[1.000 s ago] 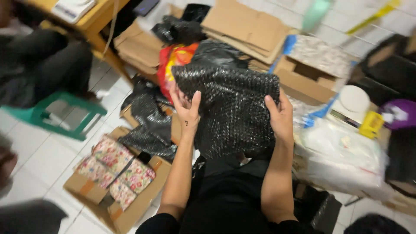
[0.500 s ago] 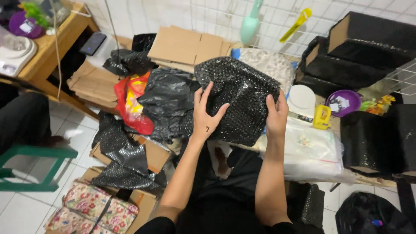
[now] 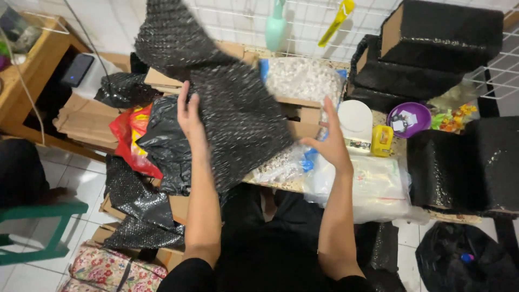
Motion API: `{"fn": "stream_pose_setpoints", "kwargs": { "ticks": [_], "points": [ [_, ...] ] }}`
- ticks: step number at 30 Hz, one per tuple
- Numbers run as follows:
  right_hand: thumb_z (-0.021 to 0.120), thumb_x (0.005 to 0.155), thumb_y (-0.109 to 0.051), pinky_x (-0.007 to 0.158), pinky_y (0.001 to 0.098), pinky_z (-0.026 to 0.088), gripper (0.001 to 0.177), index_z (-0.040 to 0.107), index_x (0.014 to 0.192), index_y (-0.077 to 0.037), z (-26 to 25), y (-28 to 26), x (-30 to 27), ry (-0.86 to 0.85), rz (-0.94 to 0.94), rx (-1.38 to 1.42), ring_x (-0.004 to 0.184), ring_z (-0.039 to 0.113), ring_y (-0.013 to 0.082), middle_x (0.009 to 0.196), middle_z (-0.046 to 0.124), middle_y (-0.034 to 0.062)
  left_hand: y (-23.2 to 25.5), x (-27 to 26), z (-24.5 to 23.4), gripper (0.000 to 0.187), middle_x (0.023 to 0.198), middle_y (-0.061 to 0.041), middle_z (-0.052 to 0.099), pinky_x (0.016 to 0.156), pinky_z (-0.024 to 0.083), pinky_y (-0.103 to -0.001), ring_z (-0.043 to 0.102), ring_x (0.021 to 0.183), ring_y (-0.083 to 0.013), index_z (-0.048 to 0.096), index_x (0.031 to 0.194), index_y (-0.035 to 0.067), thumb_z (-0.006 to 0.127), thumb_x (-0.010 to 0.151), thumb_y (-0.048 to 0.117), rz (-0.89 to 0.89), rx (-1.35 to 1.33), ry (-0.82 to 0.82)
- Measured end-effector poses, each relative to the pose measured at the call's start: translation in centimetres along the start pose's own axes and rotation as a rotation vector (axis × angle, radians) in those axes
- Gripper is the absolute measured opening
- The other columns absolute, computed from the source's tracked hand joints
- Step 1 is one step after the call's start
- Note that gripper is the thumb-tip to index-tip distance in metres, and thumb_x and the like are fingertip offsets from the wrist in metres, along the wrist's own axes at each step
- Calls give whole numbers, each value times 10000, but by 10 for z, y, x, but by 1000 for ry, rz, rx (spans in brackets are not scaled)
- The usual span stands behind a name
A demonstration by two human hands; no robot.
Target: Folding a small cardboard box, placing a small item inside, and wrapping the box in black bubble wrap for shipping.
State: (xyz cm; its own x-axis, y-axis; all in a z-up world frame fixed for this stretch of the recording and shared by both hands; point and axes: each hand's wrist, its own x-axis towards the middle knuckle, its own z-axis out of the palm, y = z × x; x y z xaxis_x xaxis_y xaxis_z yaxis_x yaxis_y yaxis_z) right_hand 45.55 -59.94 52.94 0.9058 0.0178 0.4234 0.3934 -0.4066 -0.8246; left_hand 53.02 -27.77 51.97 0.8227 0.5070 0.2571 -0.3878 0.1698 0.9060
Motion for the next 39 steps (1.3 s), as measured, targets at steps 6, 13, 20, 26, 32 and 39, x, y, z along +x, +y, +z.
{"fn": "stream_pose_setpoints", "kwargs": {
  "ticks": [6, 13, 20, 26, 32, 39],
  "points": [
    [856, 841, -141, 1210, 479, 334, 637, 565, 1402, -64, 10, 13, 5, 12, 22, -97, 1490, 354, 380, 1621, 364, 154, -72, 2, -25, 500, 1579, -184, 430, 1240, 66, -569, 219, 1529, -369, 537, 1482, 153, 511, 1026, 357, -60, 128, -167],
    [655, 1019, -139, 1214, 577, 293, 378, 523, 1365, -66, 28, 38, 4, 81, 152, -29, 1506, 269, 462, 1675, 211, 220, -199, -25, -62, 497, 1585, -249, 366, 1265, 126, -489, 275, 1505, -356, 393, 1546, 18, 434, 1063, 129, 264, 335, -329],
    [737, 984, -199, 1212, 487, 343, 710, 307, 1544, -133, 55, 112, 11, 228, 220, 195, 1513, 269, 398, 1621, 299, 257, -62, -65, 33, 327, 1279, -97, 641, 1066, 436, -469, 550, 1283, -287, 678, 1268, 174, 712, 960, 279, -59, 493, -333],
    [715, 1003, -72, 1205, 432, 369, 745, 277, 1606, -84, 44, 104, 11, 399, 209, 257, 1518, 267, 373, 1604, 310, 280, -26, -71, 37, 310, 1431, -127, 571, 1157, 370, -515, 482, 1402, -335, 671, 1330, 208, 657, 1020, 218, -6, 425, -419],
    [671, 1032, -134, 1214, 476, 332, 645, 332, 1573, -47, 34, 83, 12, 508, 245, 218, 1501, 296, 403, 1576, 352, 296, -31, -74, 34, 310, 1381, -103, 606, 1177, 331, -531, 473, 1405, -334, 639, 1358, 172, 613, 1050, 199, 8, 369, -364],
    [621, 1066, -207, 1224, 528, 290, 558, 395, 1535, -3, 18, 38, 7, 639, 294, 170, 1481, 330, 437, 1543, 401, 313, -10, -71, 34, 348, 1423, -160, 588, 1207, 288, -517, 431, 1432, -366, 611, 1414, 133, 571, 1073, 187, 10, 283, -414]
  ]
}}
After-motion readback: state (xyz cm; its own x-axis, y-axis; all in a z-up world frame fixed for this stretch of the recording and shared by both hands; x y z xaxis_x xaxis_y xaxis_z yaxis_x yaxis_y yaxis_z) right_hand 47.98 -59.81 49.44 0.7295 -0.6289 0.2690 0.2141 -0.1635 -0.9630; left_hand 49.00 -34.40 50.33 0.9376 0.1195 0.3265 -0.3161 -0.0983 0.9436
